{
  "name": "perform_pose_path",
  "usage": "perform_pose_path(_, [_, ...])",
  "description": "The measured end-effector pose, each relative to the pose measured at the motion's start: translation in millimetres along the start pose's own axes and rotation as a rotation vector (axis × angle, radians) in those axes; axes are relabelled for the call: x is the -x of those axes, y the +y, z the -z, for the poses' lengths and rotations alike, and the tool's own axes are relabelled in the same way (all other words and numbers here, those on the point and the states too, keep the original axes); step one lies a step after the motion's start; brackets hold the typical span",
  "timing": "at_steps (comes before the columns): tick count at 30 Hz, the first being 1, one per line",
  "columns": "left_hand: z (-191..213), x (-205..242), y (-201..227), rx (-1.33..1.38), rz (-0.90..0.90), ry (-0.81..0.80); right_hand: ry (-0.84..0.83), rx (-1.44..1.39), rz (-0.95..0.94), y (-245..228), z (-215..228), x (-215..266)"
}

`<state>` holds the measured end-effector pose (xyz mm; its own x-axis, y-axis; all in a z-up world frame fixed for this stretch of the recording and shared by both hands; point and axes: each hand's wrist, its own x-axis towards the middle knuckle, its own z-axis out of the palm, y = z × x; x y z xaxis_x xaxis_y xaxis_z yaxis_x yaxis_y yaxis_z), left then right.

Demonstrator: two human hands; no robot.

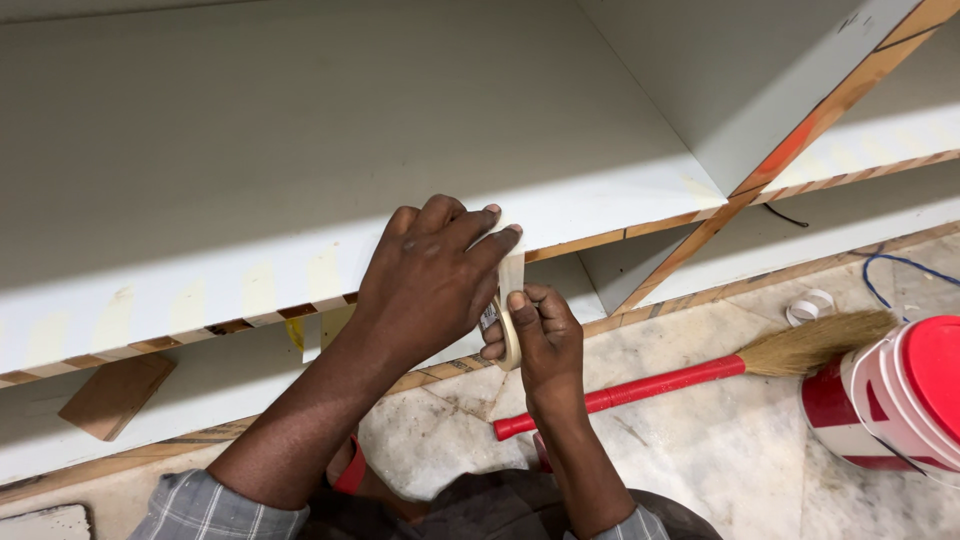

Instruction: The person applies masking tape to the edges of a white wooden cabinet. They sit on the floor and use both hands to unroll and press the tape along the front and side edges of the furniture.

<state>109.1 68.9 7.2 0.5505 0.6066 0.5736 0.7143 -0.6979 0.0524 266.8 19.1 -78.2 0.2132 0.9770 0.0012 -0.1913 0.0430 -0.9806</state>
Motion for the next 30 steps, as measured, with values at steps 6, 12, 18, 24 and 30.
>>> perform_pose_path(6, [0, 0, -1, 0.013, -0.015, -0.003, -0.043, -0.069, 0.055, 9, -2, -17])
perform_pose_path(12, [0, -2, 2, -0.001, 0.000, 0.028, -0.047, 0.015, 0.239, 31, 0, -55])
perform_pose_path(18, [-7, -5, 11, -0.139, -0.022, 0.083, -0.063, -0.042, 0.232, 50, 8, -87])
perform_pose_path(24, [-23, -10, 17, -0.476, -0.061, 0.110, -0.142, -0.013, 0.354, 68, 23, -101])
perform_pose_path(30, [-31, -12, 13, -0.552, -0.122, 0.174, -0.154, 0.116, 0.424, 78, 29, -107])
